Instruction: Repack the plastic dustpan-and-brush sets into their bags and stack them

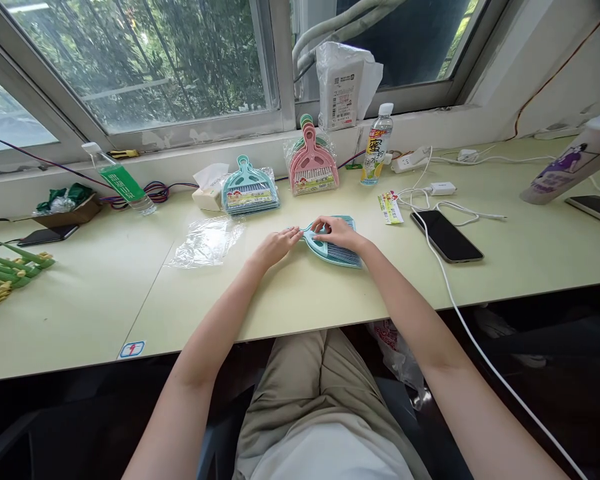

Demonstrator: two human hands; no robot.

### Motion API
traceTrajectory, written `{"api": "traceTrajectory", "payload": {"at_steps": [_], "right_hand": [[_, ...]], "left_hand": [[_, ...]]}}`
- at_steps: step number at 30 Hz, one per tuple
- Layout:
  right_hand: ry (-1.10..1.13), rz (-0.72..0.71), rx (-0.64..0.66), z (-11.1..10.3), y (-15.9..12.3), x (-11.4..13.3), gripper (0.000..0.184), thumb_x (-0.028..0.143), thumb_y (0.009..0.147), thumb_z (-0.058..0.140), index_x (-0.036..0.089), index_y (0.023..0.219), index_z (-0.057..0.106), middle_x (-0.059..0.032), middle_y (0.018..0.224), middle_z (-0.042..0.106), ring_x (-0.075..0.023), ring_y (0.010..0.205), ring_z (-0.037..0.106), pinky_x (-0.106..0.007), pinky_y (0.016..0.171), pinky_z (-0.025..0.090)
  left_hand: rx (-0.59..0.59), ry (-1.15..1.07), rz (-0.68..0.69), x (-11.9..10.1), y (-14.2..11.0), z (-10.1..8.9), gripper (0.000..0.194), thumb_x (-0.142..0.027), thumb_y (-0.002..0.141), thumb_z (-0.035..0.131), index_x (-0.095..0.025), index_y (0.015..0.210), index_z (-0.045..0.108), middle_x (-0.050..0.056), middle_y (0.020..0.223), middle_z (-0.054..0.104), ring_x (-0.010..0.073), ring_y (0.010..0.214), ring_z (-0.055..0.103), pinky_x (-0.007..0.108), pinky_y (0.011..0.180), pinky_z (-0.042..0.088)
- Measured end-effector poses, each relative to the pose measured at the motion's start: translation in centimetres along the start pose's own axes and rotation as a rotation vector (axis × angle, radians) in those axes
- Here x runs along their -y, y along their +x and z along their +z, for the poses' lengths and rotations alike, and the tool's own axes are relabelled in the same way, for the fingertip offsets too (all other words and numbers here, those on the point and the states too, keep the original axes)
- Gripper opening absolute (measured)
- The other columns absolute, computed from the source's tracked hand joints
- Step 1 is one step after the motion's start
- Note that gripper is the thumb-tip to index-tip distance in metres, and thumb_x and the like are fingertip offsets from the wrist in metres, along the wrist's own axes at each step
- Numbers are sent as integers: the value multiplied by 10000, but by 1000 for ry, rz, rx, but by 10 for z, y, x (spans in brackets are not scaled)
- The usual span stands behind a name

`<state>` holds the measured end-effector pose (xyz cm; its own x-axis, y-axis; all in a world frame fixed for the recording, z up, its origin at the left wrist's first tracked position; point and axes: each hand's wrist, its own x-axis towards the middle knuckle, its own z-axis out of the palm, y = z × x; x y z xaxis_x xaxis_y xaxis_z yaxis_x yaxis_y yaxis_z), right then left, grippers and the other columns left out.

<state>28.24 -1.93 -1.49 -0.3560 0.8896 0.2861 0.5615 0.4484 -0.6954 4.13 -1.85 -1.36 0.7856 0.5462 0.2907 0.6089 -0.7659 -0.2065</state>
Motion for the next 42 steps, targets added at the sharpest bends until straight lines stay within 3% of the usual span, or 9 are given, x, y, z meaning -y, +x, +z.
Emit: {"api": "traceTrajectory", "payload": {"at_steps": [6,13,16,23,42], "right_hand": [[20,-1,4,-2,-1,4,224,317,765,718,203,955,687,-22,897,715,-152,713,509,-286,681,383],[54,40,17,2,0,2,268,264,722,733,203,978,685,-13,914,713,-148,729,530,-279,683,384],[68,45,24,2,0,1,271,243,715,730,206,980,687,-9,907,708,-146,738,548,-272,683,386],[46,20,21,1,1,1,240,244,719,729,208,953,695,-12,910,709,-156,778,562,-272,693,392],[48,50,22,0,0,6,210,213,700,717,199,908,698,-3,853,687,-142,739,547,-260,673,388]], "left_hand": [[-34,72,36,2,-2,5,398,-29,941,380,-131,1246,615,127,1312,660,217,1193,648,316,884,568],[-166,195,136,-2,-2,0,312,-82,967,385,-138,1154,628,123,1127,691,208,1076,662,325,899,528],[-136,190,147,-3,-2,-2,322,-82,969,366,-148,1144,627,119,1131,676,203,1055,653,311,859,522],[-23,41,13,-4,-3,-1,368,-71,955,383,-164,1223,618,140,1221,665,201,1055,679,297,805,543],[-21,34,-18,-4,1,2,338,-78,930,425,-163,1144,672,130,1111,705,206,909,716,301,686,547]]}}
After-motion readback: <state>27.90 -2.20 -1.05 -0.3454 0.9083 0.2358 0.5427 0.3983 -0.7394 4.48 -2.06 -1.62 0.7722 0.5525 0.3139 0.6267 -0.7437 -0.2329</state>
